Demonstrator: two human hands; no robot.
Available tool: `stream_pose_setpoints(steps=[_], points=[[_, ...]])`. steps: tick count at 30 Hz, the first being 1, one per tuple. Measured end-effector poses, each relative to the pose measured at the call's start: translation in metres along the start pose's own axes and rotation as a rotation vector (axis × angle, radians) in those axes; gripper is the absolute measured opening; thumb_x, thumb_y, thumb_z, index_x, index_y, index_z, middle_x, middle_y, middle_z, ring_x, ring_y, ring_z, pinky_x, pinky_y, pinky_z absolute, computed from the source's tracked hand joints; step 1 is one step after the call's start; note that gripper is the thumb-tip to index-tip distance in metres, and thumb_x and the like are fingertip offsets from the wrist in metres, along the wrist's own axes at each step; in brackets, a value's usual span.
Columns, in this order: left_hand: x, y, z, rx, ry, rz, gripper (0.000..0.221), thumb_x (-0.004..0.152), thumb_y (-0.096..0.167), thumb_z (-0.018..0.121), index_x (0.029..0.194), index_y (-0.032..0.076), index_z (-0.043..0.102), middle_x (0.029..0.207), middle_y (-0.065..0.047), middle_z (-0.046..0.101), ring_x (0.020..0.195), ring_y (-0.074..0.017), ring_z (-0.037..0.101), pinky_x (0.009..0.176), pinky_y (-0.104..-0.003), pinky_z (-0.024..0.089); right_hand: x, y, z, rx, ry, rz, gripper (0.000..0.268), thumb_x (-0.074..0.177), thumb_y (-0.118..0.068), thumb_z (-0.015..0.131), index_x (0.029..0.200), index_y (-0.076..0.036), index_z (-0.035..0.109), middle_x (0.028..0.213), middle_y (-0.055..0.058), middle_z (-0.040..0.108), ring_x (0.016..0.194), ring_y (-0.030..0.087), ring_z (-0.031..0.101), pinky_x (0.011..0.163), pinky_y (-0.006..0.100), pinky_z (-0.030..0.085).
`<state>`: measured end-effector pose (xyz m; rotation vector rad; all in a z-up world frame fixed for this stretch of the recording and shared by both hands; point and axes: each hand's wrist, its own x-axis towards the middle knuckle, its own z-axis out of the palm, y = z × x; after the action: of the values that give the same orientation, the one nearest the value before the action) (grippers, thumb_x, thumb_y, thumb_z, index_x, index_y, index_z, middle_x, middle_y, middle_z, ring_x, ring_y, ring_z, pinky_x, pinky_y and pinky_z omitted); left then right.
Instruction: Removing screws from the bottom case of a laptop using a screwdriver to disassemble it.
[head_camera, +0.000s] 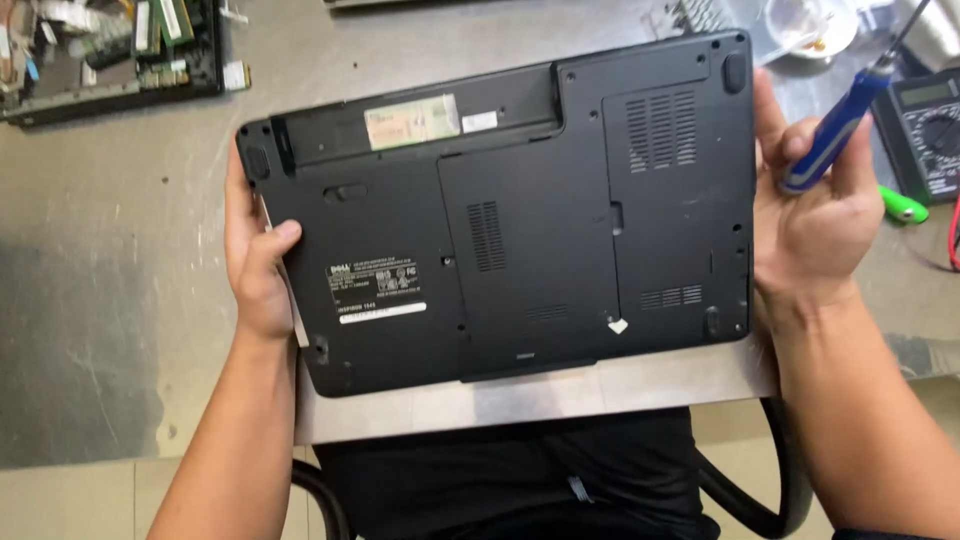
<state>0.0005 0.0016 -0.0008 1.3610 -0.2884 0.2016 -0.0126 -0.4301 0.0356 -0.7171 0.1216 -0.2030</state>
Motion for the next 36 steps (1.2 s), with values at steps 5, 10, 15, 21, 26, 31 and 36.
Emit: stream_pose_setpoints(steps=[5,10,15,21,26,31,36], points=[[0.001,-0.002,-0.006,-0.034,0.003,0.026,0.083,0.091,0.016,0.057,0.167,0.012,0.023,0.168,-0.01,0.039,0.153,-0.0263,0.045,0.131,-0.041,0.04,0.006,0.002,-0.001,0.001,0.046,0.016,0.035,0.089,-0.036,0.059,0.069,-0.008,0.058,0.133,0.025,0.071,0.139,0.038,0.068,0.124,0.056,0.053],[0.0,0.006,0.001,-0.001,-0.025,0.047,0.08,0.094,0.018,0.057,0.167,0.016,0.025,0.169,-0.007,0.038,0.155,-0.0221,0.044,0.133,-0.039,0.04,0.001,0.006,-0.005,-0.254,-0.044,0.005,0.033,0.091,-0.045,0.069,0.078,-0.018,0.057,0.15,0.009,0.07,0.154,0.027,0.068,0.131,0.047,0.062],[0.002,0.006,0.001,-0.011,0.02,0.04,0.077,0.091,0.019,0.061,0.161,0.015,0.029,0.157,-0.009,0.045,0.14,-0.0216,0.051,0.12,-0.039,0.047,0.013,0.005,-0.01,-0.215,0.037,0.008,0.024,0.088,-0.032,0.07,0.077,-0.015,0.057,0.139,0.011,0.078,0.148,0.029,0.075,0.129,0.055,0.065],[0.002,0.005,0.003,0.002,0.039,-0.031,0.074,0.092,0.02,0.063,0.158,0.016,0.029,0.149,-0.011,0.051,0.131,-0.0207,0.056,0.113,-0.038,0.052,0.015,0.005,-0.007,-0.231,0.128,0.016,0.026,0.088,-0.032,0.068,0.071,-0.016,0.057,0.137,0.012,0.08,0.144,0.028,0.078,0.124,0.054,0.068],[0.001,0.005,0.004,0.13,0.004,-0.075,0.073,0.094,0.023,0.062,0.157,0.015,0.026,0.151,-0.012,0.048,0.137,-0.0206,0.051,0.118,-0.037,0.046,0.015,0.004,-0.022,-0.25,0.098,0.099,0.029,0.088,-0.042,0.071,0.073,-0.019,0.061,0.143,0.007,0.076,0.139,0.025,0.074,0.119,0.052,0.064],[0.002,0.01,0.004,0.181,-0.031,-0.009,0.076,0.088,0.02,0.063,0.154,0.012,0.027,0.152,-0.01,0.041,0.14,-0.0208,0.044,0.122,-0.036,0.039,0.015,-0.001,-0.014,-0.061,0.162,0.137,0.032,0.087,-0.038,0.061,0.071,-0.01,0.06,0.13,0.018,0.078,0.14,0.034,0.074,0.129,0.055,0.058],[0.003,0.008,-0.003,0.1,-0.021,0.083,0.077,0.086,0.02,0.062,0.155,0.01,0.03,0.152,-0.011,0.042,0.142,-0.0226,0.044,0.121,-0.036,0.039,0.028,0.0,-0.037,-0.058,0.198,-0.018,0.029,0.091,-0.033,0.061,0.077,-0.008,0.066,0.098,0.011,0.068,0.128,0.034,0.077,0.124,0.044,0.059]])
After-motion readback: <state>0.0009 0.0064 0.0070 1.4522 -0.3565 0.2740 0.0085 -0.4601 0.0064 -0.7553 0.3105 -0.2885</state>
